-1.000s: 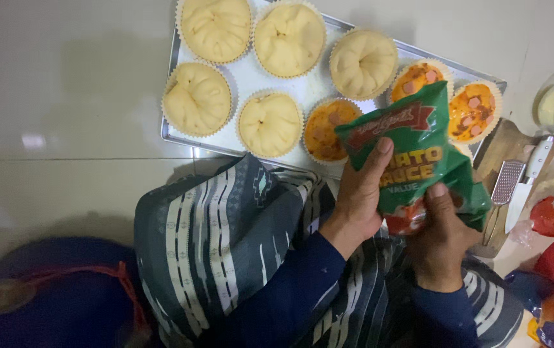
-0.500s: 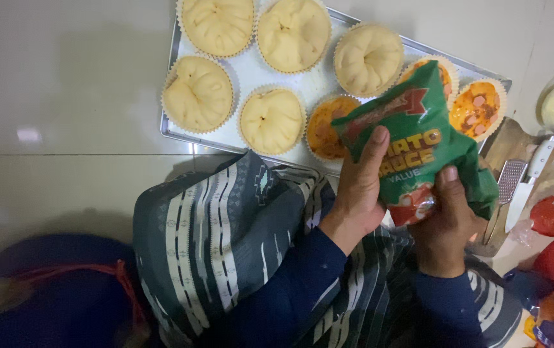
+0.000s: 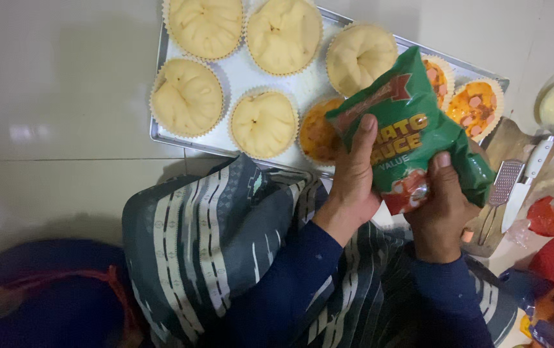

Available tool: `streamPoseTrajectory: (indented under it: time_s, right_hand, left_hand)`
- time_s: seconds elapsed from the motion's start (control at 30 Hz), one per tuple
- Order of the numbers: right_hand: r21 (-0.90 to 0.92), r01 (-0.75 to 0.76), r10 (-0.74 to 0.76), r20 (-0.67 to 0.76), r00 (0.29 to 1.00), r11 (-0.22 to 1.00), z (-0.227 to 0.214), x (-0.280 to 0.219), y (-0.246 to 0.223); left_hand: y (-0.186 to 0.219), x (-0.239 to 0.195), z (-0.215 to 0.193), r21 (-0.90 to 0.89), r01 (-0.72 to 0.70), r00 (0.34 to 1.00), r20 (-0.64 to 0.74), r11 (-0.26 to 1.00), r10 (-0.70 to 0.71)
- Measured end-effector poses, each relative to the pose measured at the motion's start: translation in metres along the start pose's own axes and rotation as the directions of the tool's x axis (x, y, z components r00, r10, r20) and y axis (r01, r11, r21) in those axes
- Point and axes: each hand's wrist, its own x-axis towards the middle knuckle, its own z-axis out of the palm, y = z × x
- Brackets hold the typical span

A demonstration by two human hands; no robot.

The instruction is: The person fills a piping bag with mayonnaise and pipes decorative lines onto several prepared pastries on a tray.

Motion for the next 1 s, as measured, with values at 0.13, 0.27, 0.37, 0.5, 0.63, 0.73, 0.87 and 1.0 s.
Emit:
streamPoseTrajectory:
  time_s: [0.13, 0.27, 0.37, 0.5, 0.63, 0.73, 0.87, 1.0]
  right_hand:
    - [0.031, 0.037, -0.036, -0.027, 0.999, 0.999, 0.001, 0.006, -0.007]
    - [-0.060, 0.025, -0.025, 0.011, 1.000, 0.998, 0.003, 0.006, -0.020]
    - [0.006, 0.031, -0.031, 0.010, 0.999, 0.999, -0.008, 0.002, -0.010]
    - [-0.119, 0.044, -0.034, 0.086, 0.996, 0.992, -0.010, -0.012, -0.019]
    - [-0.001, -0.036, 0.036, 0.061, 0.997, 0.999, -0.019, -0.027, -0.005]
    - [-0.113, -0.002, 0.008, 0.047, 0.999, 0.994, -0.018, -0.032, -0.003]
    - [0.057, -0.108, 0.117, -0.183, 0.976, 0.993, -0.005, -0.021, -0.009]
    - [-0.203, 0.119, -0.123, -0.010, 0.992, 0.972, -0.023, -0.010, 0.001]
  left_hand:
    - [0.002, 0.004, 0.017, 0.094, -0.077, 0.995, -0.056, 0.993, 0.083]
    - [-0.001, 0.001, 0.020, 0.061, -0.002, 1.000, 0.012, 0.998, 0.002]
    - [-0.001, -0.007, 0.017, 0.064, -0.045, 0.999, 0.000, 0.997, 0.045]
    - [-0.002, -0.022, 0.005, 0.051, -0.014, 0.997, -0.074, 0.999, 0.017]
    - [0.004, -0.041, -0.002, 0.069, 0.010, 0.996, -0.085, 0.998, -0.004]
    - [0.004, -0.046, -0.006, 0.052, 0.045, 0.986, -0.165, 0.998, -0.036]
    - [0.002, -0.036, 0.003, 0.037, -0.001, 0.991, -0.136, 0.999, 0.006]
    - [-0.004, -0.021, 0.009, 0.098, 0.061, 0.997, -0.050, 0.993, -0.056]
